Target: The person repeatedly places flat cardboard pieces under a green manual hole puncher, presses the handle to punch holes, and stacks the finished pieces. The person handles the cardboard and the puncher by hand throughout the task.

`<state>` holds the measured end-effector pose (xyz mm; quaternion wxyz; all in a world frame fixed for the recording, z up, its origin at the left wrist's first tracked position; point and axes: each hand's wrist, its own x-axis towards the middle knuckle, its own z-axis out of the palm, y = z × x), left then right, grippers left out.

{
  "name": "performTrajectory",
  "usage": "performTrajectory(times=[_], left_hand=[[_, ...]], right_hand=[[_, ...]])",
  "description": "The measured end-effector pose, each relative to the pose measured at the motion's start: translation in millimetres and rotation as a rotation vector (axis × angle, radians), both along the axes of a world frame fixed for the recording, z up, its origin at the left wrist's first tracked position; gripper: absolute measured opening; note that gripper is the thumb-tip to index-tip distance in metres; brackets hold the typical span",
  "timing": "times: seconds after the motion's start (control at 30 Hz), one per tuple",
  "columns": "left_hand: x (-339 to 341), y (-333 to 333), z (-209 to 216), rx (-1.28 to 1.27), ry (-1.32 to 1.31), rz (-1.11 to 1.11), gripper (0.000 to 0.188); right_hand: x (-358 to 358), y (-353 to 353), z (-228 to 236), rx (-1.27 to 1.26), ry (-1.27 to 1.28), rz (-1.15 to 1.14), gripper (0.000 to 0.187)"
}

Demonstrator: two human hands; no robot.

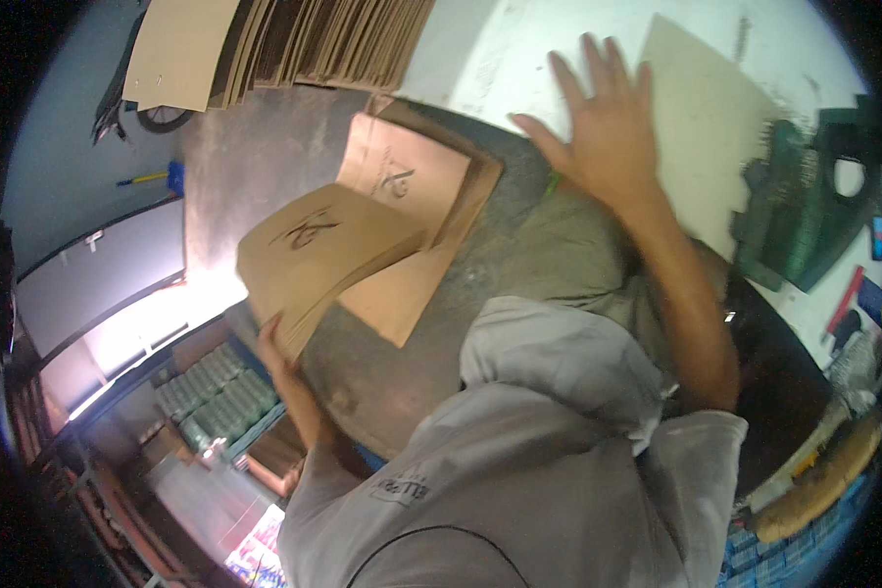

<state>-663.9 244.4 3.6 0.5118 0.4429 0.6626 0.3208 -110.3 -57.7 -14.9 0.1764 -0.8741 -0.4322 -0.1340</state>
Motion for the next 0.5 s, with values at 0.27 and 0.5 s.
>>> performTrajectory(times=[0.27,0.5], left_hand=[[-7,-127,191,0.457,-0.127,0.171,0.038],[90,-95,291,0.706,-0.312,-0.056,0.036]], right_hand=[[-9,6,3,0.008,0.108,0.066,0.081],[-1,-23,1,0.289,0.121,0.164,0.069]])
